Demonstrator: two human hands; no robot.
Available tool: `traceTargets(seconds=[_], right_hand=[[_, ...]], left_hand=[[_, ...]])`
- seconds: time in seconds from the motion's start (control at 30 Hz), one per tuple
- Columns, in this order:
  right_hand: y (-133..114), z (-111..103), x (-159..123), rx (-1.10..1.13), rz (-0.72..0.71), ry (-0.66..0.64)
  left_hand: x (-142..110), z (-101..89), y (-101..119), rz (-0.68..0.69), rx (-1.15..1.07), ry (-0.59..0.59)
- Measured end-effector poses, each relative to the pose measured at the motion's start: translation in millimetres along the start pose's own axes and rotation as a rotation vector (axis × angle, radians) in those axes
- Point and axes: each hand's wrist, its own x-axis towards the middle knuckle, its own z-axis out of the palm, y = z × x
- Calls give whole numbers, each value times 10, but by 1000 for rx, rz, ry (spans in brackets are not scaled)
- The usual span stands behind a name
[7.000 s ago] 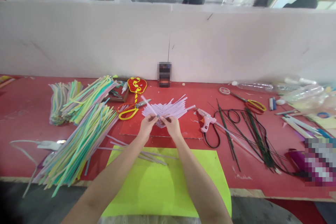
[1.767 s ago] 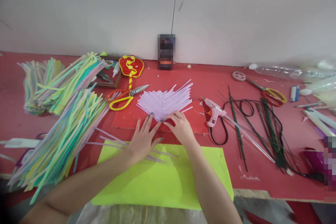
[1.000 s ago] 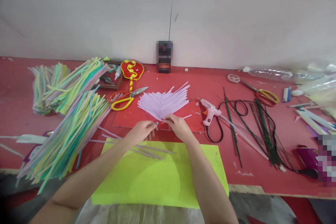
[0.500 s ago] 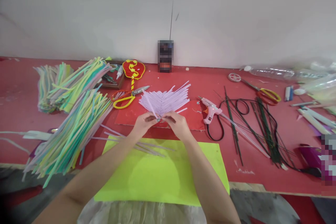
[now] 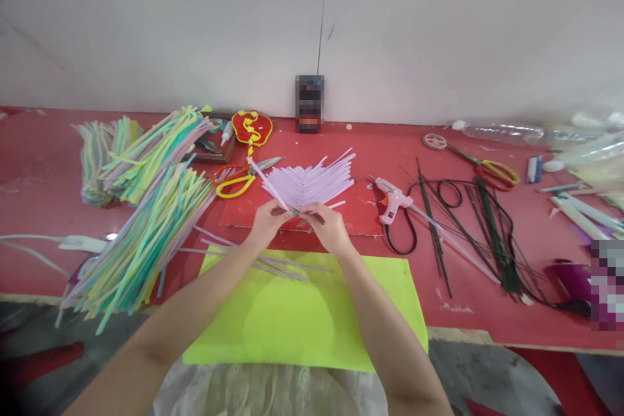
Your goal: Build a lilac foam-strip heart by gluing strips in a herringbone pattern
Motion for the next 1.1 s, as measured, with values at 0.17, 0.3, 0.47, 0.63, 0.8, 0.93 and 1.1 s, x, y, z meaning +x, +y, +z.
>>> traceTargets(seconds=[0.17, 0.3, 0.47, 0.63, 0.8, 0.93, 1.1], right_hand=[[8, 29, -7, -56, -40, -2], [6, 47, -17, -105, -71, -7], [5, -42, -10, -252, -165, 11], [12, -98, 1, -303, -215, 5], [-11, -88, -1, -322, -244, -20], [-33, -53, -1, -342, -247, 0], [-42, 15, -1, -335, -229, 19]], left_hand=[[-51, 62, 0, 119, 53, 98], [-72, 46, -10, 123, 96, 126], [-49, -29, 38, 141, 227, -30], [-46, -74, 91, 203, 362, -65], [-50, -67, 38, 201, 339, -23], [-46, -33, -2, 147, 218, 60], [-38, 4, -13, 110, 97, 150]])
